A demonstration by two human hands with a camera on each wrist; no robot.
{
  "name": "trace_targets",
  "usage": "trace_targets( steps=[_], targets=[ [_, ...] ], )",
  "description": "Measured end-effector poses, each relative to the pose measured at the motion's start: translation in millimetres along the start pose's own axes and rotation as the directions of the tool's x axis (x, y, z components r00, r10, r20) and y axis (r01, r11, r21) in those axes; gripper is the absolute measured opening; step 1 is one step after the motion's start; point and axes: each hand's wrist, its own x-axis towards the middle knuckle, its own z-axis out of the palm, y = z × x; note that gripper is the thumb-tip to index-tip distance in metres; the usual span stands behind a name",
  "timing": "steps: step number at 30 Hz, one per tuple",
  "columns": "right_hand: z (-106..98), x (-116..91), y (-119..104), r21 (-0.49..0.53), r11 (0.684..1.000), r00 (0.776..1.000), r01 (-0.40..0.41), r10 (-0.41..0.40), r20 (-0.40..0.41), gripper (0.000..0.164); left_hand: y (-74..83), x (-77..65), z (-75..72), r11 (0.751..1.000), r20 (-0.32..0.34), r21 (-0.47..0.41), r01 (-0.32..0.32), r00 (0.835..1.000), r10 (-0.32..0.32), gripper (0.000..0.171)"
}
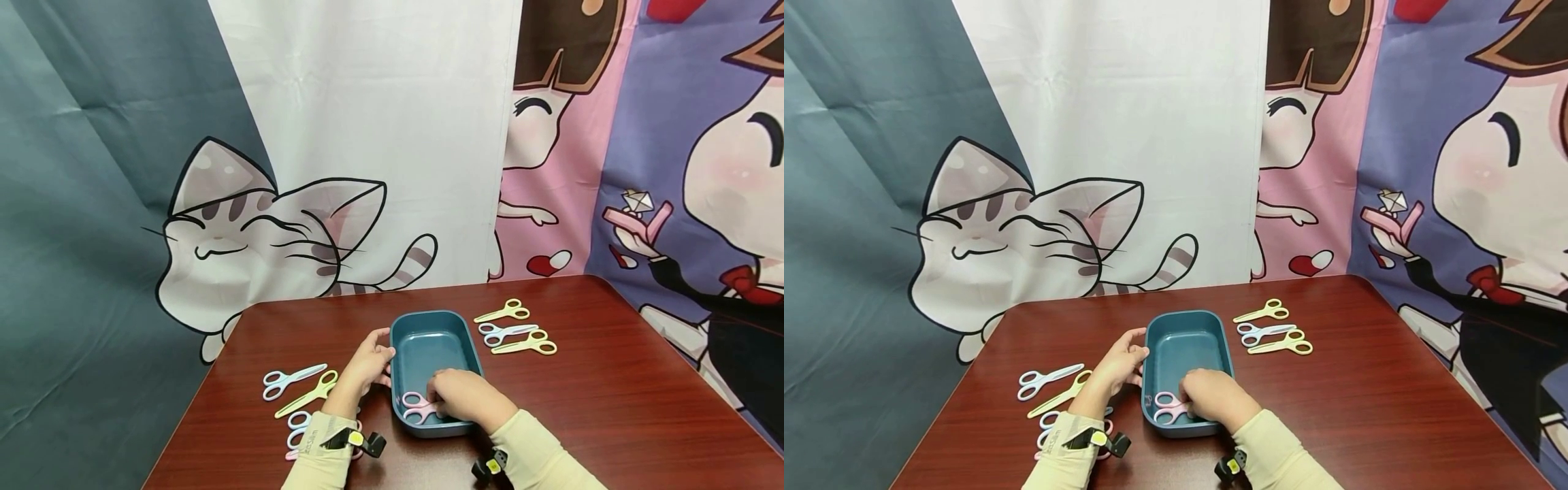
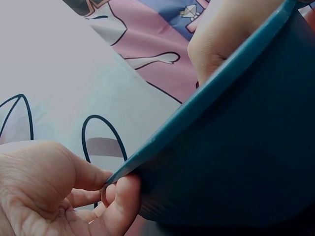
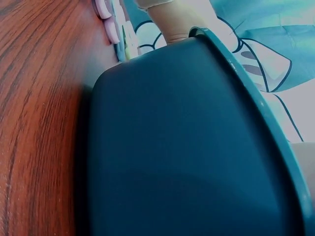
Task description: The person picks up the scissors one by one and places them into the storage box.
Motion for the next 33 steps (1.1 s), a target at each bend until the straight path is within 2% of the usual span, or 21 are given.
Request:
trace_targets(
  steps=[8,13,16,21,23,26,33],
  targets=[
    [-0.6,1.5,3.1,0.034,0.999,1.000,-0.016,0.017,-0.019,0.019,-0.8,-0.3,-0.5,1.000,0.007,-0.001,-0.018,1.000,0.018,0.052],
    [-9.0,3.1,14.3,0.047,0.999,0.990,-0.012,0.018,-0.141,0.024,-1.1,0.2,-1.3,1.000,0.011,0.001,-0.015,1.000,0.015,0.052],
    [-17.4,0.4,25.4,0.059,0.998,0.962,-0.015,0.030,-0.270,0.022,-1.4,0.3,-1.4,1.000,0.014,-0.001,-0.016,1.000,0.016,0.052],
    [-29.1,-5.9,52.6,0.098,0.993,0.895,-0.058,0.095,-0.435,0.020,-2.1,0.7,-2.0,1.000,0.015,-0.001,-0.014,1.000,0.014,0.052],
    [-31.2,-8.8,66.3,0.120,0.989,0.880,-0.082,0.129,-0.458,0.020,-1.9,0.7,-2.3,1.000,0.014,-0.001,-0.013,1.000,0.013,0.052],
    [-31.8,-14.3,87.9,0.144,0.984,0.868,-0.107,0.163,-0.469,0.021,-1.6,0.3,-2.5,1.000,0.017,-0.005,-0.018,1.000,0.018,0.052],
    [-21.9,-30.3,132.8,0.104,0.964,0.842,-0.246,0.265,-0.469,0.027,-2.4,0.7,-2.9,1.000,0.025,0.002,-0.013,1.000,0.013,0.052]
  ],
)
